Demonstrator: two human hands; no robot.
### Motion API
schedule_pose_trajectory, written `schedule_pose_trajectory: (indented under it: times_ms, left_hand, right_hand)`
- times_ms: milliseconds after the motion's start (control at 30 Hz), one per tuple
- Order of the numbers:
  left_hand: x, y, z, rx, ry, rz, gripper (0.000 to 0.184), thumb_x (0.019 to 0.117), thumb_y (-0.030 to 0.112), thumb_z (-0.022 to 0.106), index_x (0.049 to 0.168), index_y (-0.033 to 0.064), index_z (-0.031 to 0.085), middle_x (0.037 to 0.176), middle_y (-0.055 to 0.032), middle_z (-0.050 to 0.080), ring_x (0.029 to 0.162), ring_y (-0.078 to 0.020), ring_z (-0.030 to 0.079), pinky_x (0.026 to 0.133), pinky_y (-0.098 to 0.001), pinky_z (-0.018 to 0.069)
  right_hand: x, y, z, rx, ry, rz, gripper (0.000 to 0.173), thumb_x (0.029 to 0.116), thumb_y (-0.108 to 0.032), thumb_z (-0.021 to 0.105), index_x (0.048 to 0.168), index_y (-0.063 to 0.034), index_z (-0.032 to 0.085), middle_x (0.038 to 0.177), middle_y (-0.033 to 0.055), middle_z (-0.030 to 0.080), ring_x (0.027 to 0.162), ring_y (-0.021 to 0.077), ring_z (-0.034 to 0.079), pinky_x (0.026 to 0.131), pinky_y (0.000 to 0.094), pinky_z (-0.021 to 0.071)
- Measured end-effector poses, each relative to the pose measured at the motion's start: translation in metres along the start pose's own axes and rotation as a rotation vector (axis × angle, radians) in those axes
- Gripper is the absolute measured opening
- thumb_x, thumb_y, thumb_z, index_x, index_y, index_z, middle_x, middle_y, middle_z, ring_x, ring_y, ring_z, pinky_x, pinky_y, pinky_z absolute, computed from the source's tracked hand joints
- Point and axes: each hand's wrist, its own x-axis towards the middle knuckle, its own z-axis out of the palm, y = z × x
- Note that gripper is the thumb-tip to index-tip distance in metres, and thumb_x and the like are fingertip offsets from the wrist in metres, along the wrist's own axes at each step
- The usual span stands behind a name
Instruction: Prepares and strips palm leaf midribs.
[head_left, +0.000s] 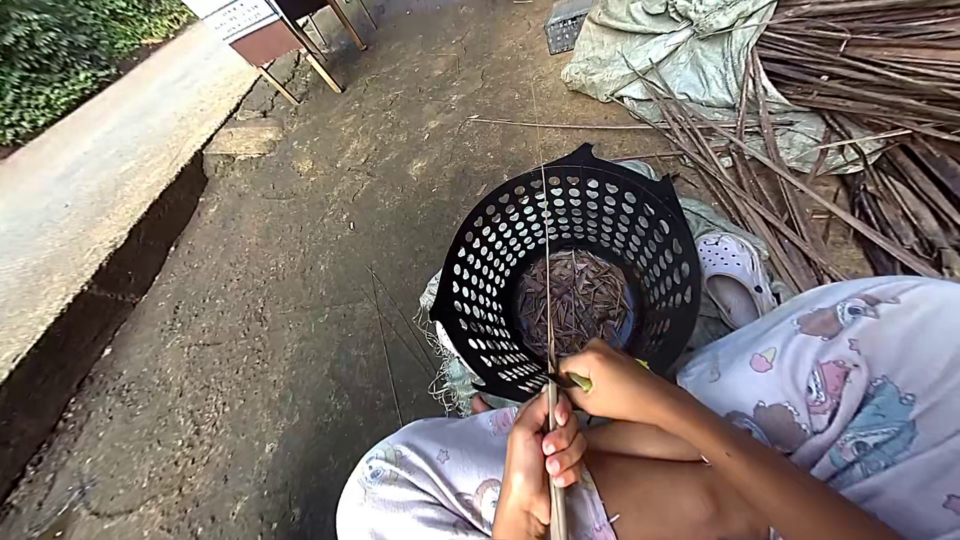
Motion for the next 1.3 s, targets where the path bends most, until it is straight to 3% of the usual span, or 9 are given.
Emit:
schedule_pose_trajectory:
  times_ms: [67, 200, 333, 433, 500, 633, 900, 1033, 1300]
  left_hand:
    - [-0.001, 0.000, -0.002, 0.000, -0.019, 0.010, 0.052, 0.1044, 0.012, 0.010, 0.069, 0.0199, 0.047, 0.046, 0.0131, 0.046, 0.036, 0.0061, 0.046, 0.036, -0.0074, 0.0349]
    - [0.000, 0.002, -0.001, 0.003, -0.011, 0.031, 0.053, 0.1060, 0.012, 0.008, 0.071, 0.0191, 0.047, 0.047, 0.0132, 0.046, 0.036, 0.0063, 0.047, 0.037, -0.0069, 0.0354]
    - [-0.006, -0.003, -0.001, 0.077, 0.022, -0.004, 0.051, 0.1048, 0.010, 0.009, 0.071, 0.0185, 0.047, 0.047, 0.0131, 0.045, 0.036, 0.0065, 0.046, 0.036, -0.0071, 0.0355]
    - [-0.007, -0.001, -0.002, 0.107, 0.038, 0.035, 0.052, 0.1045, 0.010, 0.009, 0.071, 0.0190, 0.048, 0.046, 0.0132, 0.046, 0.036, 0.0065, 0.047, 0.036, -0.0075, 0.0359]
    - [-0.002, 0.000, 0.002, 0.123, 0.040, 0.079, 0.052, 0.1047, 0.010, 0.008, 0.071, 0.0191, 0.047, 0.046, 0.0136, 0.045, 0.036, 0.0068, 0.046, 0.036, -0.0073, 0.0353]
    - [-0.003, -0.002, 0.002, 0.165, 0.054, 0.125, 0.053, 0.1041, 0.010, 0.007, 0.072, 0.0197, 0.047, 0.047, 0.0150, 0.045, 0.036, 0.0077, 0.045, 0.036, -0.0070, 0.0345]
    - [-0.006, -0.005, 0.007, 0.289, 0.075, 0.223, 0.051, 0.1068, 0.009, 0.008, 0.075, 0.0177, 0.047, 0.048, 0.0155, 0.044, 0.037, 0.0092, 0.042, 0.038, -0.0063, 0.0338]
    - [-0.010, -0.005, 0.008, 0.374, 0.099, 0.286, 0.049, 0.1061, 0.008, 0.010, 0.076, 0.0181, 0.047, 0.049, 0.0166, 0.043, 0.037, 0.0106, 0.040, 0.038, -0.0056, 0.0330]
    - [-0.008, -0.006, 0.014, 0.439, 0.137, 0.299, 0.047, 0.1070, 0.007, 0.011, 0.078, 0.0178, 0.046, 0.049, 0.0171, 0.041, 0.037, 0.0107, 0.038, 0.038, -0.0059, 0.0318]
  right_hand:
    - [0.000, -0.002, 0.001, -0.084, -0.052, 0.022, 0.015, 0.0882, 0.000, 0.066, 0.080, 0.0124, 0.067, 0.071, 0.0278, 0.063, 0.072, 0.0445, 0.064, 0.067, 0.0565, 0.0465]
    - [0.013, -0.001, 0.012, -0.167, 0.160, 0.097, 0.013, 0.0868, 0.001, 0.065, 0.083, 0.0130, 0.067, 0.074, 0.0297, 0.065, 0.075, 0.0482, 0.067, 0.068, 0.0585, 0.0477]
    - [0.035, 0.008, -0.014, -0.056, 0.295, 0.377, 0.024, 0.0969, -0.002, 0.056, 0.106, 0.0171, 0.067, 0.096, 0.0354, 0.067, 0.097, 0.0496, 0.065, 0.087, 0.0599, 0.0469]
    - [0.020, 0.009, -0.015, 0.057, 0.237, 0.215, 0.018, 0.0929, 0.000, 0.055, 0.090, 0.0154, 0.064, 0.074, 0.0214, 0.058, 0.071, 0.0288, 0.054, 0.069, 0.0438, 0.0432]
    - [0.005, -0.002, -0.010, 0.106, 0.070, 0.055, 0.015, 0.0884, 0.003, 0.058, 0.085, 0.0156, 0.066, 0.069, 0.0201, 0.058, 0.065, 0.0247, 0.052, 0.065, 0.0398, 0.0421]
    - [0.000, -0.011, -0.005, 0.007, -0.184, 0.050, 0.017, 0.0914, 0.001, 0.062, 0.092, 0.0156, 0.070, 0.084, 0.0306, 0.067, 0.081, 0.0421, 0.063, 0.078, 0.0531, 0.0462]
    - [-0.009, -0.003, 0.015, -0.122, 0.131, -0.106, 0.009, 0.0817, 0.004, 0.067, 0.077, 0.0124, 0.068, 0.069, 0.0271, 0.065, 0.068, 0.0439, 0.066, 0.064, 0.0553, 0.0484]
    - [-0.006, 0.003, 0.022, -0.205, 0.301, -0.235, 0.012, 0.0722, 0.005, 0.073, 0.067, 0.0082, 0.062, 0.059, 0.0218, 0.059, 0.055, 0.0393, 0.063, 0.051, 0.0504, 0.0463]
    - [-0.003, -0.001, 0.023, -0.224, 0.322, -0.195, 0.011, 0.0755, 0.004, 0.072, 0.070, 0.0092, 0.064, 0.063, 0.0231, 0.062, 0.059, 0.0409, 0.066, 0.053, 0.0522, 0.0480]
